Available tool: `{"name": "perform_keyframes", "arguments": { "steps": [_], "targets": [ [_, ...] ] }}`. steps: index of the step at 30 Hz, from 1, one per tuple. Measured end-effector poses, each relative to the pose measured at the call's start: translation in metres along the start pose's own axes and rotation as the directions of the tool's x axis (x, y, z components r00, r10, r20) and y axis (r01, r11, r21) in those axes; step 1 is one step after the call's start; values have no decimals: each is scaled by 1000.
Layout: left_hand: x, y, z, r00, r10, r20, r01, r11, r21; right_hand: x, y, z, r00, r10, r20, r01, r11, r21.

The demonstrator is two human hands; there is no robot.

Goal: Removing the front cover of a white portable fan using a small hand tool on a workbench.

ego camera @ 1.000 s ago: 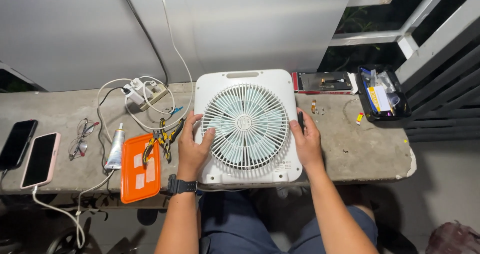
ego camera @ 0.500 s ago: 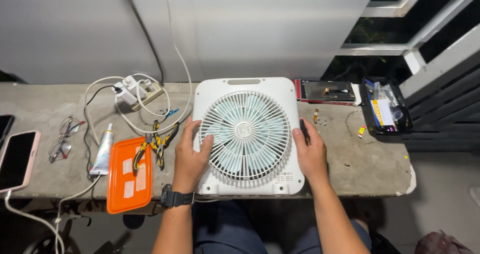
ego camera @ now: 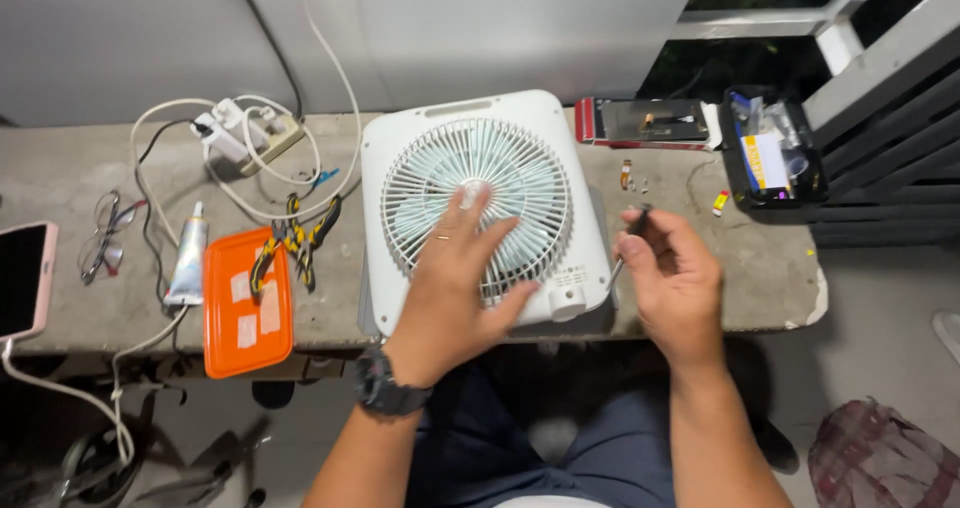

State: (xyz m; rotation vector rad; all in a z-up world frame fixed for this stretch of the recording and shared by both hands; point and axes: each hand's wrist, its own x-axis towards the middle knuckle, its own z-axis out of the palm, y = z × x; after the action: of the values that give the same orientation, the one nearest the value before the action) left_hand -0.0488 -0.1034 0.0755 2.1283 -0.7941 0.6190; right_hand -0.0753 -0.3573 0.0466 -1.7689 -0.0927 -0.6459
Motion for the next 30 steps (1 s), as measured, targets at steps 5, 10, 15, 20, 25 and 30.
{"name": "perform_keyframes", "arguments": {
  "steps": [5,10,15,20,25,30],
  "targets": [
    [-22,5,27,979,-8,205,-40,973,228,-17,-30,-12,992,-130,-7,130,991,42],
    [-35,5,37,978,15,210,-99,914,393,-32,-21,-15,954,-293,60,291,956,31],
    [-38,2,42,975,35,217,-125,901,416,-35,-18,-13,935,-351,54,353,935,-21],
    [-36,4,40,974,42,221,-134,896,423,-36,-13,-5,921,-383,76,387,921,-39],
    [-35,6,39,972,29,233,-126,902,413,-32,-30,7,873,-442,208,470,875,-114],
    [-33,8,40,966,22,257,-130,904,408,-43,-7,10,896,-406,179,432,890,-145]
  ]
}}
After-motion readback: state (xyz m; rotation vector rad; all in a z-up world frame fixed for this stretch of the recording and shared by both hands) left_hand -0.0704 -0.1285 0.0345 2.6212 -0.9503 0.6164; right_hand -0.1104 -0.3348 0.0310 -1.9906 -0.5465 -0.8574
